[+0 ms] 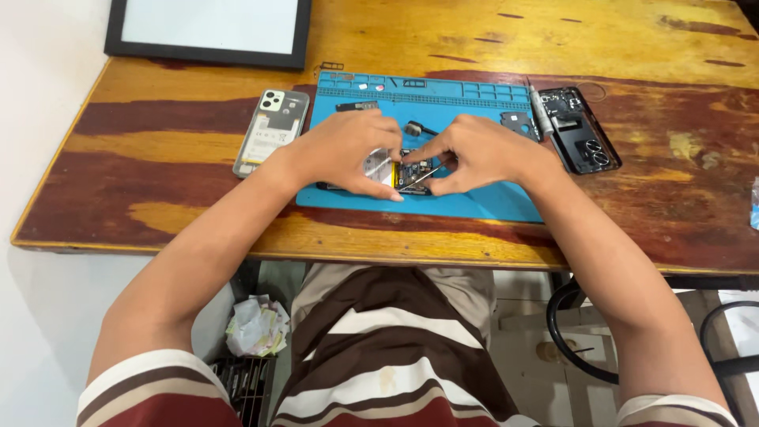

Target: The person disassembles a smartphone on a blue mat, using tweezers and a screwdriver to remove screws and internal components. They carefully lift the motherboard and set it aside, then continue to remove additional parts from the device.

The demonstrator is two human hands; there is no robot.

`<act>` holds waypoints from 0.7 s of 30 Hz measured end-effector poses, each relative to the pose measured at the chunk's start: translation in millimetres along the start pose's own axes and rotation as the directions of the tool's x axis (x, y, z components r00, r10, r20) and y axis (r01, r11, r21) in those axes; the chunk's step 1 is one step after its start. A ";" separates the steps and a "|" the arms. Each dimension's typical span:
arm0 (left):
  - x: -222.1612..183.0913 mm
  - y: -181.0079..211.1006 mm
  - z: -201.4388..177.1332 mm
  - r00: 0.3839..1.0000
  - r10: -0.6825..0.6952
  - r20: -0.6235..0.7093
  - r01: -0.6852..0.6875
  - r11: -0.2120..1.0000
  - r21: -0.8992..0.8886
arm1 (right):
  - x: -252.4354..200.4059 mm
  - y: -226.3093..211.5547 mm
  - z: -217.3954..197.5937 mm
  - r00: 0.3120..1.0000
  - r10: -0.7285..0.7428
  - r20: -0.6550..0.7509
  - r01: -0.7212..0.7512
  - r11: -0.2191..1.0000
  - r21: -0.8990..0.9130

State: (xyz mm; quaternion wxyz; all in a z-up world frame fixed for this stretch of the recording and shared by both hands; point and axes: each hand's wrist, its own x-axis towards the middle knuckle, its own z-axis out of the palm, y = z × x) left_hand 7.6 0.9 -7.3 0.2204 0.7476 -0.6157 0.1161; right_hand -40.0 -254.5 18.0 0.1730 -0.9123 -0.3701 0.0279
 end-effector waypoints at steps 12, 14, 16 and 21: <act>-3.4 -3.8 -4.3 0.988 -0.131 0.087 0.131 0.991 0.003 | 2.3 -12.8 5.5 0.993 0.101 0.056 -0.094 0.989 -0.118; -5.0 -6.2 -7.8 0.979 -0.160 0.127 0.158 0.987 0.026 | 3.5 -12.4 5.3 0.998 0.061 0.028 -0.058 0.993 -0.106; -6.0 -6.2 -10.2 0.975 -0.166 0.148 0.164 0.986 0.029 | 3.1 -12.3 3.8 0.994 0.095 0.047 -0.091 0.992 -0.086; -5.1 -2.2 -14.0 0.970 -0.180 0.166 0.184 0.983 -0.005 | 1.6 -9.4 -1.3 0.992 0.092 0.089 -0.092 0.996 -0.003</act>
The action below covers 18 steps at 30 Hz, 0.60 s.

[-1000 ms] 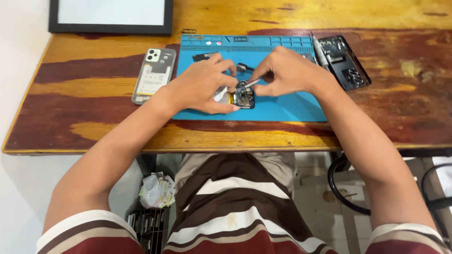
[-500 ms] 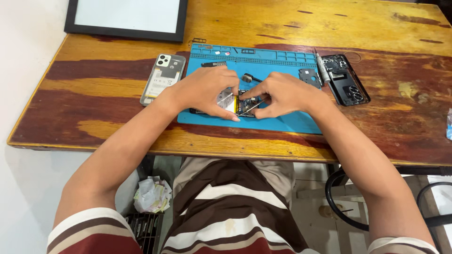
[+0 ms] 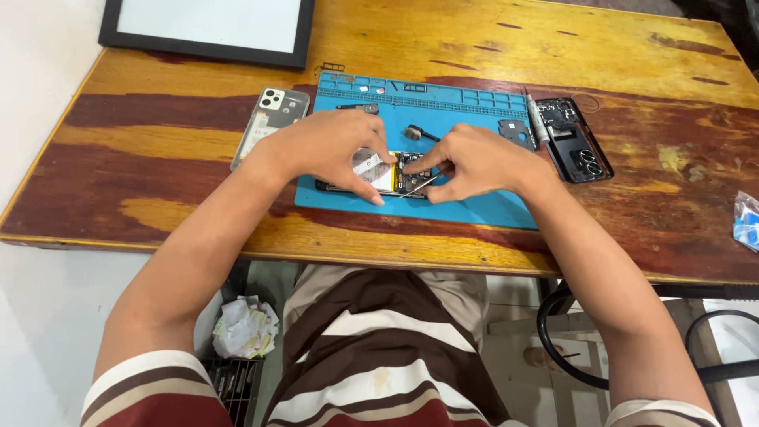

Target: The person disassembles a smartphone on a blue mat, using tweezers and a screwdriver to remove screws and internal components. They carefully lift the motherboard and set it aside, then continue to remove additional parts from the device.

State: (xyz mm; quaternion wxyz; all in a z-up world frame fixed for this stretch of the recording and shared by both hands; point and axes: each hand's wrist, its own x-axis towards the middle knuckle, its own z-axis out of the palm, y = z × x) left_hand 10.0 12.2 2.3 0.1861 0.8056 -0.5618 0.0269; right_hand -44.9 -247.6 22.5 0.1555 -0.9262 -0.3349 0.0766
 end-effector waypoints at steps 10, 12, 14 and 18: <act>3.8 13.2 2.2 0.990 0.135 -0.050 -0.140 0.984 -0.110 | -2.2 12.8 2.6 0.977 -0.193 0.088 0.159 0.940 0.303; 3.9 13.3 2.4 0.992 0.123 -0.033 -0.126 0.987 -0.100 | -1.1 9.4 4.5 0.964 -0.253 0.080 0.211 0.915 0.343; 5.5 13.0 3.4 0.988 0.150 -0.045 -0.152 0.987 -0.048 | -2.8 6.1 4.6 0.983 -0.149 0.108 0.124 0.969 0.213; 5.3 11.0 7.8 0.994 0.106 -0.023 -0.107 0.994 -0.018 | -3.6 0.6 4.1 0.990 -0.114 0.077 0.106 0.989 0.098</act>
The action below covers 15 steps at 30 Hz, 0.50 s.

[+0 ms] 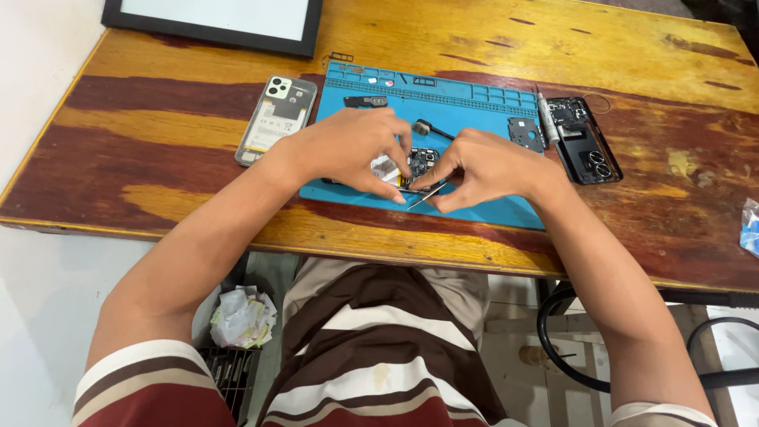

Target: The person disassembles a smartphone on a blue mat, using tweezers and a screwdriver to remove screws and internal components. They carefully lift the motherboard and set it aside, then continue to remove additional parts from the device.

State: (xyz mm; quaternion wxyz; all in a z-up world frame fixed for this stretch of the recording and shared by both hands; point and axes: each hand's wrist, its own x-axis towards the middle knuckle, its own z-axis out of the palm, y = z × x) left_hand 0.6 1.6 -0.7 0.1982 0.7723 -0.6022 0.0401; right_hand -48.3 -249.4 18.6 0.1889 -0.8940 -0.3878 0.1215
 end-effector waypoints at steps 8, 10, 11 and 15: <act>-0.1 -8.6 1.4 1.000 0.018 -0.012 -0.019 0.995 -0.102 | 1.9 -1.5 -2.0 0.997 0.072 0.011 -0.072 0.997 -0.017; -1.1 -8.3 1.8 1.000 0.013 -0.007 -0.014 0.994 -0.105 | 3.1 0.3 -0.9 0.999 0.051 0.016 -0.051 0.999 0.007; -0.9 -7.6 1.7 1.000 0.009 -0.007 -0.010 0.995 -0.096 | 2.9 1.3 -0.6 0.999 0.035 0.016 -0.035 0.999 0.021; 0.6 -2.0 -0.5 1.000 0.012 -0.017 -0.013 0.998 -0.055 | 3.0 5.7 -0.1 0.996 0.071 0.056 -0.073 0.996 0.046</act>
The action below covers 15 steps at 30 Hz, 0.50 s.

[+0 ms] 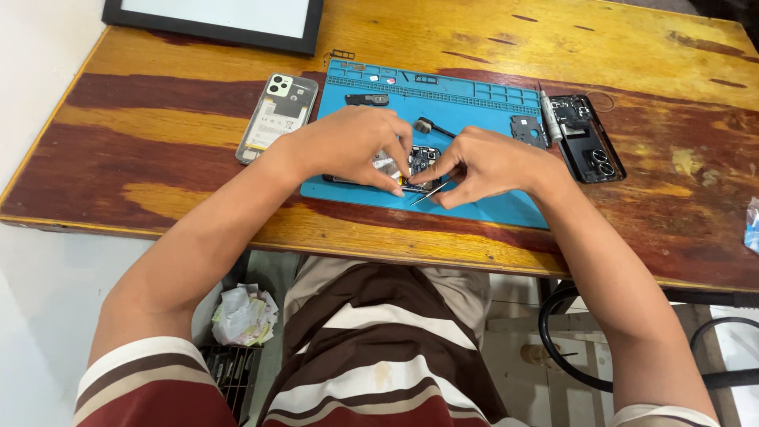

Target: The person disassembles a smartphone on a blue mat, using tweezers and a screwdriver to remove screws and internal components. They carefully lift the motherboard and set it aside, then continue to remove additional parts from the device.

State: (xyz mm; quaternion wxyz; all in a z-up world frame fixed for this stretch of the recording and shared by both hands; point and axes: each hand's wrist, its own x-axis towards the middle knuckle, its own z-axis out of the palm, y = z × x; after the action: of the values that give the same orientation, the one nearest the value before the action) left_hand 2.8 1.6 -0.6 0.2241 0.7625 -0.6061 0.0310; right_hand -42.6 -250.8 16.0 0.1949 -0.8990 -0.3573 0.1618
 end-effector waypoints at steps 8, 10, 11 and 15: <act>3.4 11.1 -3.7 0.998 -0.046 0.051 0.043 0.997 0.058 | -2.9 10.2 -4.3 1.000 -0.014 -0.006 0.015 0.999 0.052; 3.3 11.7 -4.3 0.998 -0.038 0.041 0.036 0.997 0.062 | -2.7 9.7 -4.3 0.999 -0.044 -0.019 0.045 0.997 0.061; 3.5 11.7 -4.4 0.999 -0.029 0.037 0.026 0.997 0.068 | -2.4 9.2 -3.9 0.998 -0.062 -0.024 0.063 0.996 0.064; 3.3 11.4 -3.9 1.000 -0.004 0.021 0.002 0.997 0.079 | -0.9 6.4 1.1 0.999 -0.039 -0.024 0.039 0.999 -0.014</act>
State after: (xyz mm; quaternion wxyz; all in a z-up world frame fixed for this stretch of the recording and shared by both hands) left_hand -6.2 -1.8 7.5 0.1876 0.7720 -0.6056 0.0463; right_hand -39.9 -255.5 12.3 0.1963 -0.8950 -0.3735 0.1446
